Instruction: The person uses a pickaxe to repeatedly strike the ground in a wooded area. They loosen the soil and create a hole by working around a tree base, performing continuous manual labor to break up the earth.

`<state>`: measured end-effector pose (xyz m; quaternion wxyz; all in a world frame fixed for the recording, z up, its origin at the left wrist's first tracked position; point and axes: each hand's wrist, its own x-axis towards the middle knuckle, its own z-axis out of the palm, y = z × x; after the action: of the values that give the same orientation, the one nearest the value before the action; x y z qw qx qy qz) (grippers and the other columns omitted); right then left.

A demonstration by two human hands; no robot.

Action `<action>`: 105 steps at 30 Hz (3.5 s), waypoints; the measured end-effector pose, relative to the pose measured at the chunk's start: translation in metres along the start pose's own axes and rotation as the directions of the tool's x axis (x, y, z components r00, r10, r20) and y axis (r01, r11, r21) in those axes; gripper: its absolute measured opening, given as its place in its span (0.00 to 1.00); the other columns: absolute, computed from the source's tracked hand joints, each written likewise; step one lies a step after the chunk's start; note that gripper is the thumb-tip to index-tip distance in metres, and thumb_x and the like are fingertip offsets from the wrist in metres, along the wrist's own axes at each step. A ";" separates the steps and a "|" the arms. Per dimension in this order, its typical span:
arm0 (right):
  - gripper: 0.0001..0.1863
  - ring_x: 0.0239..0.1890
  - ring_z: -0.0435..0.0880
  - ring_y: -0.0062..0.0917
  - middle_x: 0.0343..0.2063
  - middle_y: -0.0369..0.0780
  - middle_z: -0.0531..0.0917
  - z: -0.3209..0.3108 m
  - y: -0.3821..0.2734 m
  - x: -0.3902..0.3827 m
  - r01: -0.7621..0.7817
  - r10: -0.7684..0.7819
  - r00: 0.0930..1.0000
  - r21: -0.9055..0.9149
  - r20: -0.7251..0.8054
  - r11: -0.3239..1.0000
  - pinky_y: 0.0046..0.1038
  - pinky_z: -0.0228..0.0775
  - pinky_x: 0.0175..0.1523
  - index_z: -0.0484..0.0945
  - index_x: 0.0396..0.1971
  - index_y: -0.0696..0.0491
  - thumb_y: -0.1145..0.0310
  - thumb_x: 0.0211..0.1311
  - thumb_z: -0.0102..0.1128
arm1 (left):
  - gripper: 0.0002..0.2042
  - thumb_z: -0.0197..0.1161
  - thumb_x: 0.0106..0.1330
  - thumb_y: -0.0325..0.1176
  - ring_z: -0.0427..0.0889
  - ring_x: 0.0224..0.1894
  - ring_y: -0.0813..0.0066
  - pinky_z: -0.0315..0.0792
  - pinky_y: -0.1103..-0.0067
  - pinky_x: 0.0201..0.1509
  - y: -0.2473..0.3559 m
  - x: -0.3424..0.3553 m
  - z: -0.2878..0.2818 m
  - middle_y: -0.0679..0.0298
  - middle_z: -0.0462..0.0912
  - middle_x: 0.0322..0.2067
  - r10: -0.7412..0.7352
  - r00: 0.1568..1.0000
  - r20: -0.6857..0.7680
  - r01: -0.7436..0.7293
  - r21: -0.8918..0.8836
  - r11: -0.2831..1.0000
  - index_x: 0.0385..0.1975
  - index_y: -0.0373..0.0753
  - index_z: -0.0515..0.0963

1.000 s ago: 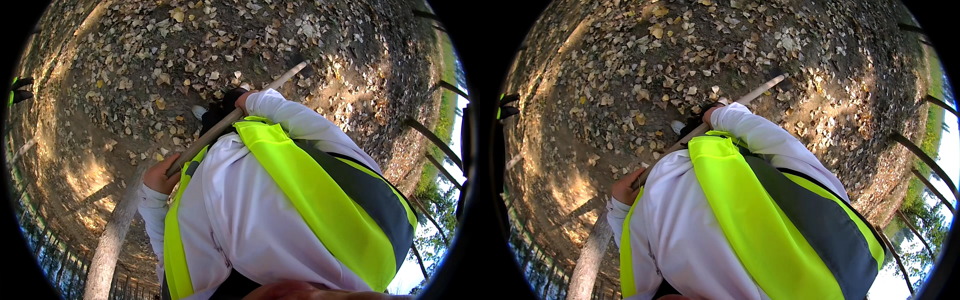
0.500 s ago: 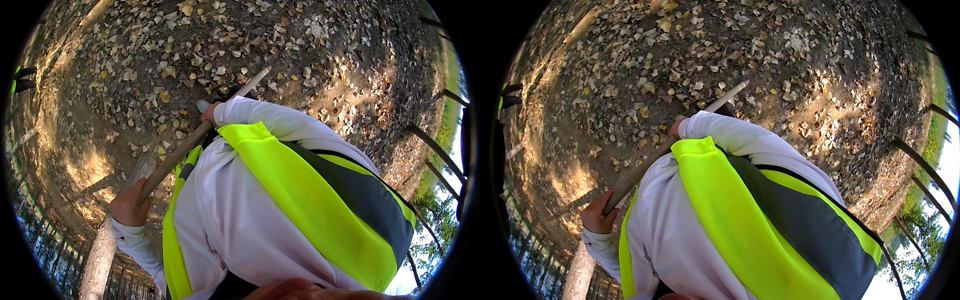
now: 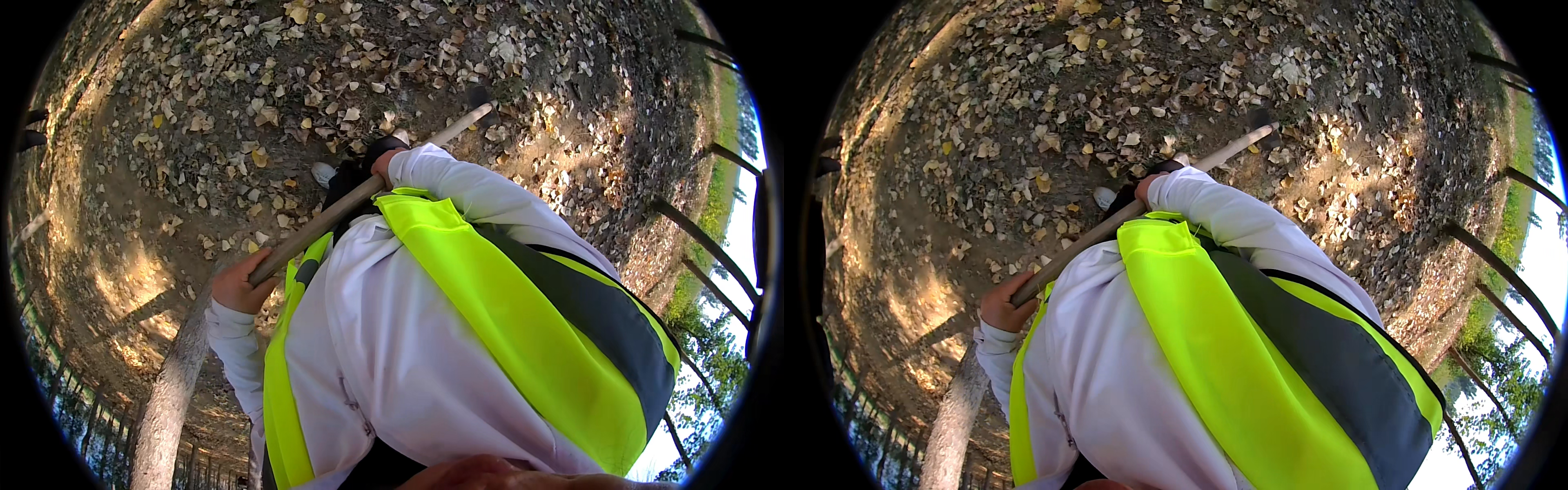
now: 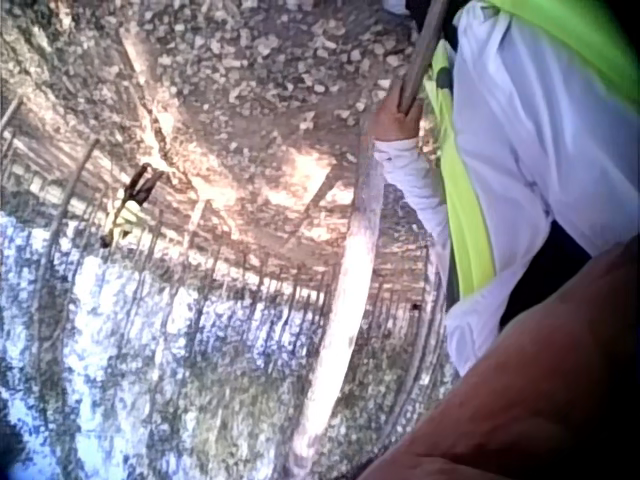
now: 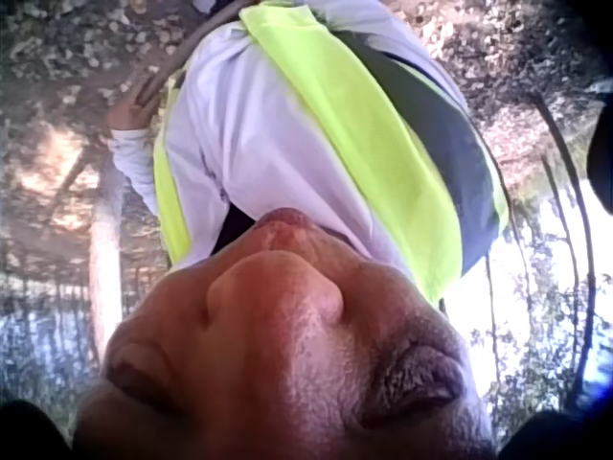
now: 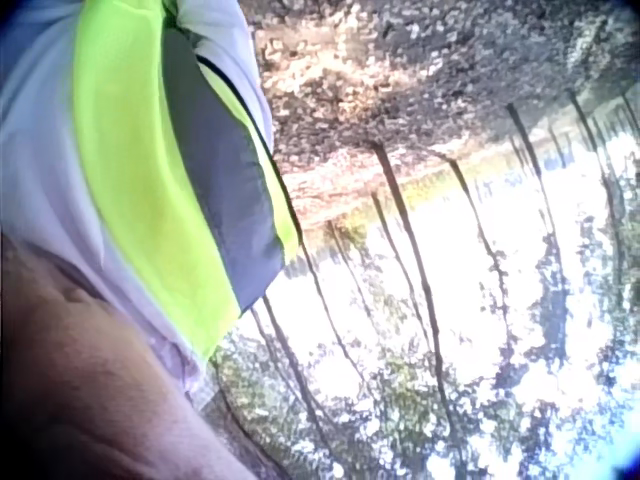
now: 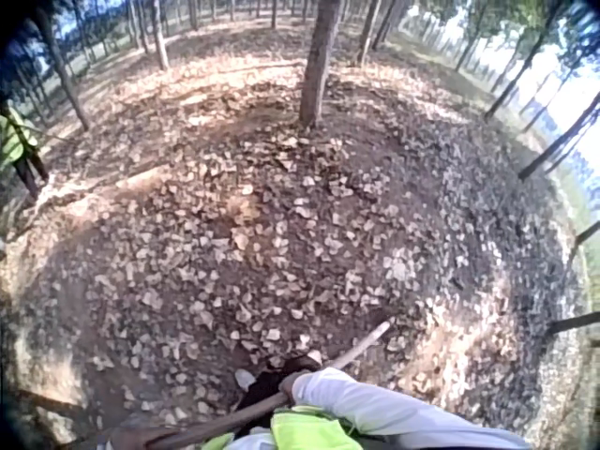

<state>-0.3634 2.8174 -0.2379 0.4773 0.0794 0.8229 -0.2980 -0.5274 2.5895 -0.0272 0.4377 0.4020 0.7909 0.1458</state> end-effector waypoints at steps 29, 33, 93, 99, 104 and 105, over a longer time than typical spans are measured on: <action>0.19 0.41 0.69 0.27 0.33 0.33 0.73 0.009 0.047 -0.006 -0.086 0.085 0.996 -0.016 -0.026 0.996 0.31 0.56 0.44 0.70 0.33 0.41 0.64 0.33 0.55 | 0.20 0.60 0.40 0.30 0.74 0.29 0.66 0.67 0.79 0.30 0.005 0.038 0.042 0.57 0.73 0.27 0.101 0.995 0.022 -0.100 -0.022 0.995 0.37 0.44 0.68; 0.18 0.41 0.69 0.27 0.33 0.33 0.73 0.012 0.079 -0.024 -0.153 0.153 0.988 -0.050 -0.005 0.987 0.31 0.56 0.44 0.70 0.33 0.41 0.64 0.33 0.55 | 0.22 0.60 0.41 0.29 0.73 0.32 0.67 0.66 0.80 0.34 -0.013 0.056 0.077 0.57 0.73 0.32 0.183 0.979 0.093 -0.167 -0.152 0.974 0.40 0.45 0.66; 0.21 0.41 0.69 0.31 0.35 0.36 0.72 -0.016 0.029 0.021 -0.001 0.020 0.993 -0.163 0.118 0.987 0.33 0.59 0.43 0.70 0.34 0.43 0.62 0.32 0.57 | 0.22 0.60 0.39 0.31 0.73 0.26 0.64 0.67 0.77 0.28 -0.012 0.021 0.038 0.57 0.73 0.26 0.041 0.997 -0.067 -0.038 0.045 0.998 0.39 0.47 0.67; 0.18 0.38 0.71 0.29 0.28 0.34 0.74 -0.022 -0.063 0.039 0.242 -0.236 0.970 -0.181 0.055 0.953 0.33 0.61 0.40 0.71 0.29 0.42 0.61 0.29 0.58 | 0.22 0.61 0.36 0.30 0.73 0.24 0.63 0.67 0.77 0.26 0.003 -0.039 -0.005 0.58 0.73 0.23 -0.124 0.988 -0.093 0.132 0.083 0.988 0.38 0.45 0.68; 0.20 0.36 0.72 0.29 0.28 0.35 0.74 -0.025 -0.078 0.040 0.303 -0.303 0.953 -0.078 0.019 0.950 0.32 0.62 0.39 0.71 0.28 0.43 0.57 0.27 0.60 | 0.22 0.61 0.33 0.29 0.72 0.22 0.64 0.66 0.76 0.25 0.009 -0.047 -0.032 0.58 0.73 0.21 -0.063 0.986 -0.156 0.101 0.252 0.962 0.35 0.44 0.70; 0.20 0.35 0.72 0.29 0.28 0.35 0.74 -0.028 -0.077 0.038 0.278 -0.279 0.960 -0.069 -0.007 0.958 0.31 0.62 0.39 0.71 0.28 0.43 0.56 0.27 0.60 | 0.21 0.61 0.33 0.29 0.72 0.22 0.64 0.66 0.76 0.24 0.009 -0.044 -0.034 0.58 0.73 0.20 -0.053 0.987 -0.153 0.092 0.260 0.961 0.34 0.43 0.70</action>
<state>-0.4358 2.7645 -0.2271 0.4259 -0.0509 0.8395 -0.3334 -0.5379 2.5660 0.0226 0.3262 0.4161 0.8473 0.0508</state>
